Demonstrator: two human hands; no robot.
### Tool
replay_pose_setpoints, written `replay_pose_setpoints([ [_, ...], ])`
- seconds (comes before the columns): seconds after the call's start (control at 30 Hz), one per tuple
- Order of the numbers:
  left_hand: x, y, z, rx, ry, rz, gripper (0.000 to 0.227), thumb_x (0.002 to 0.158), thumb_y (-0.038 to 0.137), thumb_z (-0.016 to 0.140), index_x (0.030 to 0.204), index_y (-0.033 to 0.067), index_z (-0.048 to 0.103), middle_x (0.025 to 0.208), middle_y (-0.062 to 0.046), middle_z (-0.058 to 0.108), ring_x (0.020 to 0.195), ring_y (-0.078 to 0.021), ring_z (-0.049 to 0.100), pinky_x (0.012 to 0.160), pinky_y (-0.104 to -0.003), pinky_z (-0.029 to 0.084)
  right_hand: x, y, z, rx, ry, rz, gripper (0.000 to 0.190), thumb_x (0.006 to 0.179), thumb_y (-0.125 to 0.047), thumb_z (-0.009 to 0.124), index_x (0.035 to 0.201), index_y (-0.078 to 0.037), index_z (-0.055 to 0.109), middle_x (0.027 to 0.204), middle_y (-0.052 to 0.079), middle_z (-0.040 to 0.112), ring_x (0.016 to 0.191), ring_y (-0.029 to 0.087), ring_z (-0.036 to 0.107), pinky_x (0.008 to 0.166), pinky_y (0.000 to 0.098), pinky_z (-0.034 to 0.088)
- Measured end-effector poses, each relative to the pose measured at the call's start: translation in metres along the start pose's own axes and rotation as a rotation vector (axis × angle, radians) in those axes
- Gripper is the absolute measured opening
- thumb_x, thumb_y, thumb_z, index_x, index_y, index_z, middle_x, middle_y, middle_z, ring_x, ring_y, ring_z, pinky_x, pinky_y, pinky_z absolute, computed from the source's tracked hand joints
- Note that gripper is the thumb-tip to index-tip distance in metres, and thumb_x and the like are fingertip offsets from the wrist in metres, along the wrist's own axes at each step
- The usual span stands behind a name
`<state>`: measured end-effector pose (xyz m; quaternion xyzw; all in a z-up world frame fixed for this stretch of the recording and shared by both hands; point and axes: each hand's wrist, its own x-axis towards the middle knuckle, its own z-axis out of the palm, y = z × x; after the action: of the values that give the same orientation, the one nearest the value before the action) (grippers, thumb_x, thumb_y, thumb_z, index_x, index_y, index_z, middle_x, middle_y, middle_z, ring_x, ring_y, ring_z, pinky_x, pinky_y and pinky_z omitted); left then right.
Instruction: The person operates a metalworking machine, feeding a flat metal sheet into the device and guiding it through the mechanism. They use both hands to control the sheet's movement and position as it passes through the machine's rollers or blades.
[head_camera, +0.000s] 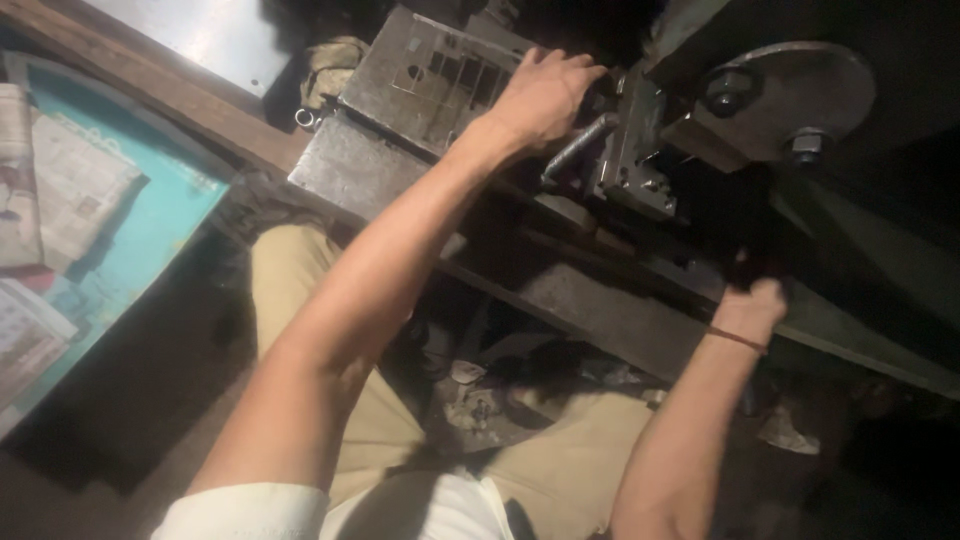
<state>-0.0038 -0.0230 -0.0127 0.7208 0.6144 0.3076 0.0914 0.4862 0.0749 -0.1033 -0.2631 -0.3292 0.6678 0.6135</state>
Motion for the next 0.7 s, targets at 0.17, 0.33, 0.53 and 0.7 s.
replay_pose_setpoints([
  [0.17, -0.005, -0.002, 0.0, -0.019, 0.012, 0.005, 0.055, 0.093, 0.003, 0.056, 0.148, 0.009, 0.051, 0.152, -0.014, 0.052, 0.141, -0.0397, 0.045, 0.119, -0.061, 0.029, -0.016, 0.006, -0.016, 0.14, 0.039, -0.073, 0.058, 0.101, -0.029, 0.04, 0.152, -0.004, 0.05, 0.157, 0.017, 0.053, 0.144, 0.035, 0.052, 0.121, 0.0473, 0.046],
  [0.33, -0.006, -0.003, -0.001, -0.031, 0.052, 0.027, 0.06, 0.086, 0.008, 0.063, 0.145, 0.0061, 0.052, 0.148, -0.017, 0.052, 0.137, -0.0432, 0.044, 0.115, -0.062, 0.029, -0.018, 0.007, -0.005, 0.07, 0.155, -0.123, 0.049, 0.108, -0.027, 0.04, 0.148, -0.003, 0.055, 0.153, 0.019, 0.057, 0.139, 0.034, 0.056, 0.118, 0.0458, 0.048],
  [0.53, -0.006, 0.001, -0.006, -0.069, 0.043, 0.018, 0.06, 0.088, 0.018, 0.07, 0.143, 0.0062, 0.052, 0.148, -0.018, 0.051, 0.136, -0.0404, 0.046, 0.114, -0.062, 0.028, -0.024, 0.003, 0.008, -0.028, 0.021, -0.112, 0.051, 0.106, -0.023, 0.041, 0.149, -0.001, 0.057, 0.154, 0.017, 0.06, 0.143, 0.033, 0.058, 0.124, 0.0446, 0.047],
  [0.7, -0.004, 0.002, -0.003, -0.012, 0.01, 0.016, 0.063, 0.085, 0.016, 0.069, 0.146, 0.0068, 0.051, 0.148, -0.016, 0.053, 0.136, -0.0382, 0.048, 0.115, -0.059, 0.031, -0.027, 0.003, 0.006, 0.024, 0.152, -0.123, 0.05, 0.104, -0.029, 0.04, 0.141, -0.003, 0.062, 0.145, 0.017, 0.065, 0.133, 0.034, 0.062, 0.113, 0.0443, 0.052],
])
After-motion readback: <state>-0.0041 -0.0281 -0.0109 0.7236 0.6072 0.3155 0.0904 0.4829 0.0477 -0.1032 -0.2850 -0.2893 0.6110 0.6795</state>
